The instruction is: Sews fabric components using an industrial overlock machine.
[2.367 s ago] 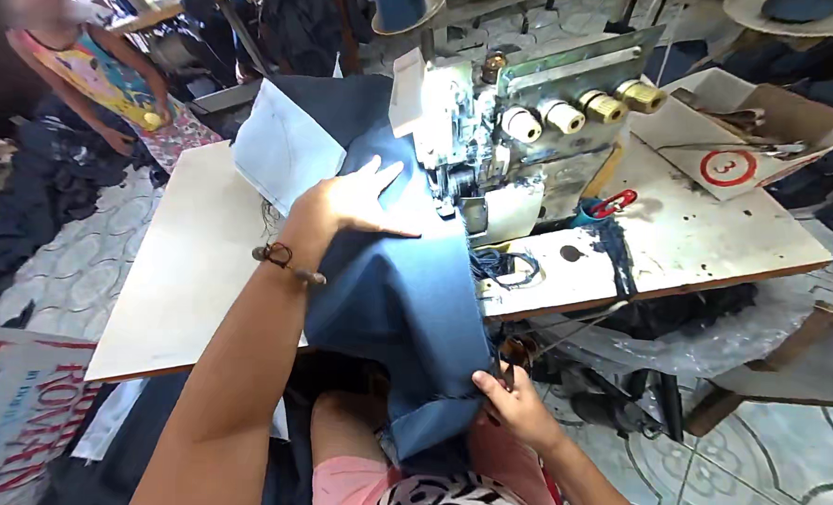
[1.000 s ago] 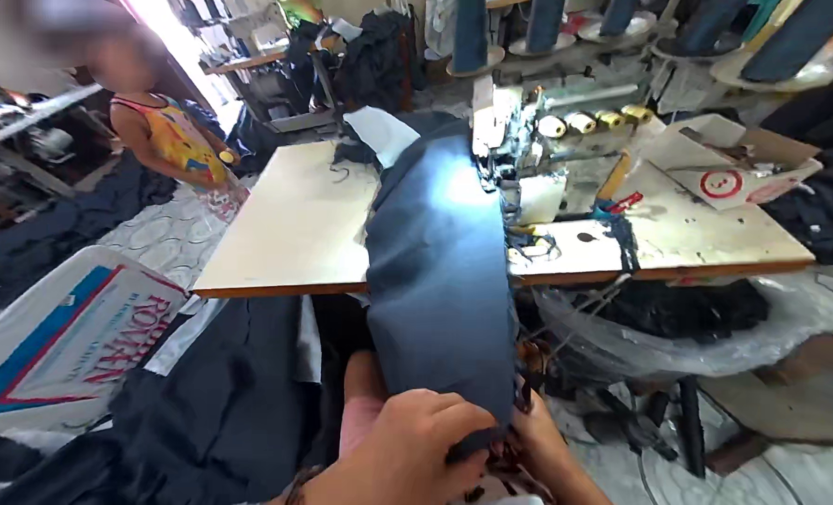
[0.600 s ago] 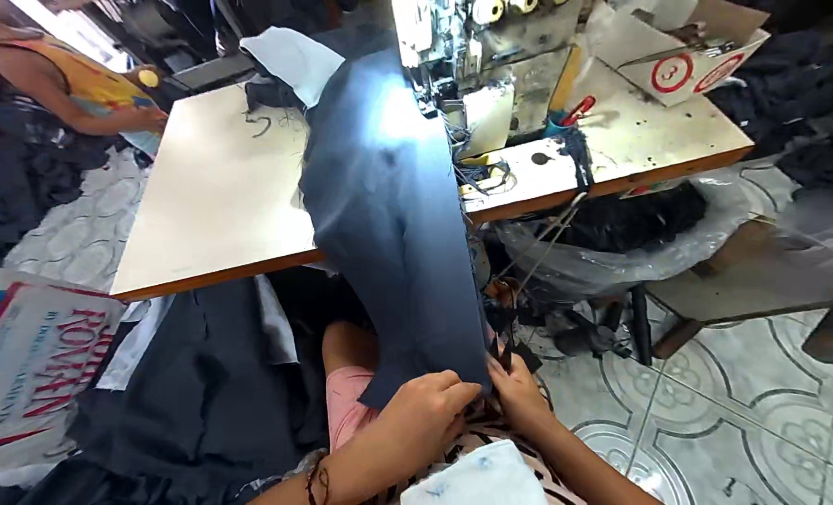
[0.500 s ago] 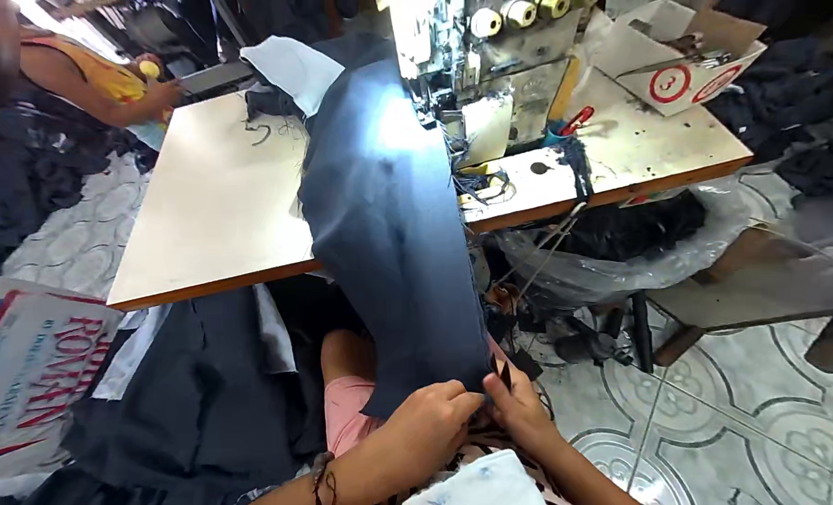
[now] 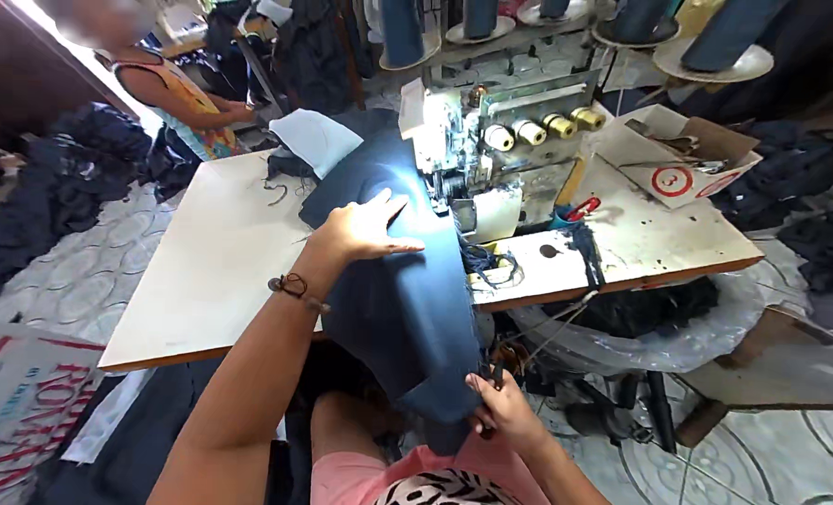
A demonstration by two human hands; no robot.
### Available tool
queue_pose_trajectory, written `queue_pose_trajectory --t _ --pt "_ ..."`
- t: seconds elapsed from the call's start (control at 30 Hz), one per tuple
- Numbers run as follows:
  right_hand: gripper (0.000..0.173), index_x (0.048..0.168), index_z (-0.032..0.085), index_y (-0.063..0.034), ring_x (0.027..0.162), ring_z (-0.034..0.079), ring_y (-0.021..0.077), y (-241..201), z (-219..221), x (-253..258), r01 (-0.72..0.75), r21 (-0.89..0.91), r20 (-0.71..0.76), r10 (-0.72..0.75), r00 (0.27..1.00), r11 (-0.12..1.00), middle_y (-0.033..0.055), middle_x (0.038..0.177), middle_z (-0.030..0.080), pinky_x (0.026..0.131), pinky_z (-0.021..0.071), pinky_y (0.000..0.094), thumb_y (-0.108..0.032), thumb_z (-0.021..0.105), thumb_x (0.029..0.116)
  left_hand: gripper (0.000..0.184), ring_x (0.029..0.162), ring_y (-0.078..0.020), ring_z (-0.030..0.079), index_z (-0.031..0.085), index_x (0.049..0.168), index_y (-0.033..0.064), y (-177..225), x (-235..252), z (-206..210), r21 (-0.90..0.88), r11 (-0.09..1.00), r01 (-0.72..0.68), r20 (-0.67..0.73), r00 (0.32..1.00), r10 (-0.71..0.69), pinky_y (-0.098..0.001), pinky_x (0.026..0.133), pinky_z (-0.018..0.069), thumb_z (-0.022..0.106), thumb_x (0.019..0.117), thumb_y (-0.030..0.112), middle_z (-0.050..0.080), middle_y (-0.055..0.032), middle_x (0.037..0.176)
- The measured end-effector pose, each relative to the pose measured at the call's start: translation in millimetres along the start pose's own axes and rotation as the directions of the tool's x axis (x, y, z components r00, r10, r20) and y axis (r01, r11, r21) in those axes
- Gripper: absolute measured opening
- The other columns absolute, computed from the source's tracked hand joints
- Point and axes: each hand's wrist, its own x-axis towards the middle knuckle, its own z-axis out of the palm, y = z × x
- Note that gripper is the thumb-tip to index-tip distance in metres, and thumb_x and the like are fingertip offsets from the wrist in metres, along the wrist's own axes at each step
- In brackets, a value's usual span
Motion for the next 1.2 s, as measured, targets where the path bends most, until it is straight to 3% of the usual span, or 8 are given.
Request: queue_pose_trajectory --t 0.17,0.33,0.47,0.63,0.73,0.87,1.03,1.2 --pt "0.023 0.086 0.059 -0.0167 0.040 0.046 -0.0007 -26.0 7.8 47.0 0.039 -0.005 -0.020 -0.039 0.999 0.999 -0.0103 0.055 0.055 0.041 0.0450 0.0167 -0.006 0.045 0.0996 0.118 0.151 -0.0418 0.031 0.014 0.166 0.0159 -21.1 48.1 -10.5 -0.082 0.997 0.001 0.063 0.998 0.004 -0.0693 0.111 0.0335 0.070 0.0802 0.075 0.009 -0.0190 0.171" --pt "0.026 0.081 0.056 -0.0145 0.038 0.046 0.0004 -51.1 16.8 87.6 0.056 -0.016 -0.055 -0.056 0.997 0.998 -0.0092 0.052 0.052 0.040 0.0461 0.0176 -0.006 0.044 0.1035 0.113 0.151 -0.0449 0.029 0.010 0.166 0.0144 -31.0 83.5 -17.7 -0.053 0.995 0.089 0.051 0.995 -0.086 -0.0673 0.115 0.0311 0.062 0.0863 0.075 0.006 -0.0220 0.171" --pt "0.033 0.076 0.053 -0.0126 0.038 0.047 0.0019 -68.0 22.9 107.8 0.078 -0.023 -0.053 -0.079 0.995 0.997 -0.0076 0.048 0.048 0.043 0.0472 0.0182 -0.005 0.041 0.1059 0.097 0.147 -0.0481 0.034 0.031 0.163 0.0192 -33.8 89.3 -8.8 -0.156 0.981 0.112 -0.174 0.975 -0.139 -0.0760 0.108 0.0299 0.062 0.0879 0.072 0.027 -0.0181 0.167" --pt "0.026 0.083 0.055 -0.0105 0.037 0.044 0.0032 -73.9 26.6 125.4 0.111 -0.061 -0.061 -0.115 0.991 0.992 -0.0055 0.048 0.045 0.039 0.0443 0.0190 -0.012 0.048 0.1078 0.025 0.114 -0.0325 0.067 0.077 0.111 0.0086 9.1 7.0 40.6 0.008 0.948 -0.318 -0.674 0.699 0.240 -0.0524 0.105 0.0459 0.061 0.1016 0.026 0.073 -0.0133 0.115" --pt "0.020 0.084 0.057 -0.0111 0.037 0.042 0.0024 -75.7 33.1 123.9 0.147 -0.075 -0.116 -0.155 0.981 0.986 -0.0048 0.050 0.048 0.038 0.0420 0.0183 -0.014 0.055 0.1045 0.038 0.121 -0.0305 0.063 0.076 0.112 0.0093 26.3 -36.9 94.5 0.030 0.913 -0.407 -0.698 0.645 0.311 -0.0530 0.109 0.0448 0.059 0.1004 0.041 0.071 -0.0110 0.123" --pt "0.003 0.100 0.061 -0.0093 0.061 0.066 0.0080 -69.8 33.4 114.3 0.159 -0.159 -0.175 -0.186 0.967 0.974 -0.0005 0.075 0.067 0.056 0.0576 0.0257 -0.012 0.063 0.1003 0.078 0.135 -0.0352 0.054 0.068 0.129 0.0085 31.0 -67.1 152.8 -0.038 0.908 -0.417 -0.720 0.642 0.264 -0.0624 0.113 0.0383 0.075 0.0772 0.067 0.060 -0.0149 0.142" --pt "0.010 0.093 0.056 -0.0060 0.042 0.053 0.0049 -58.1 35.4 88.4 0.109 -0.116 -0.204 -0.131 0.970 0.987 -0.0007 0.059 0.059 0.040 0.0481 0.0190 -0.002 0.055 0.1020 0.028 0.116 -0.0270 0.066 0.077 0.111 0.0113 35.8 -66.7 177.5 -0.032 0.877 -0.479 -0.851 0.474 0.228 -0.0452 0.103 0.0502 0.077 0.0864 0.023 0.072 -0.0098 0.122" --pt "0.015 0.088 0.054 -0.0078 0.040 0.049 0.0047 -60.3 31.1 78.5 0.147 -0.127 -0.200 -0.170 0.965 0.981 -0.0027 0.055 0.054 0.040 0.0471 0.0194 -0.002 0.057 0.1017 0.011 0.104 -0.0212 0.067 0.082 0.097 0.0182 39.0 -65.2 170.6 0.036 0.860 -0.509 -0.862 0.419 0.284 -0.0404 0.096 0.0506 0.073 0.0934 0.023 0.075 -0.0035 0.110"
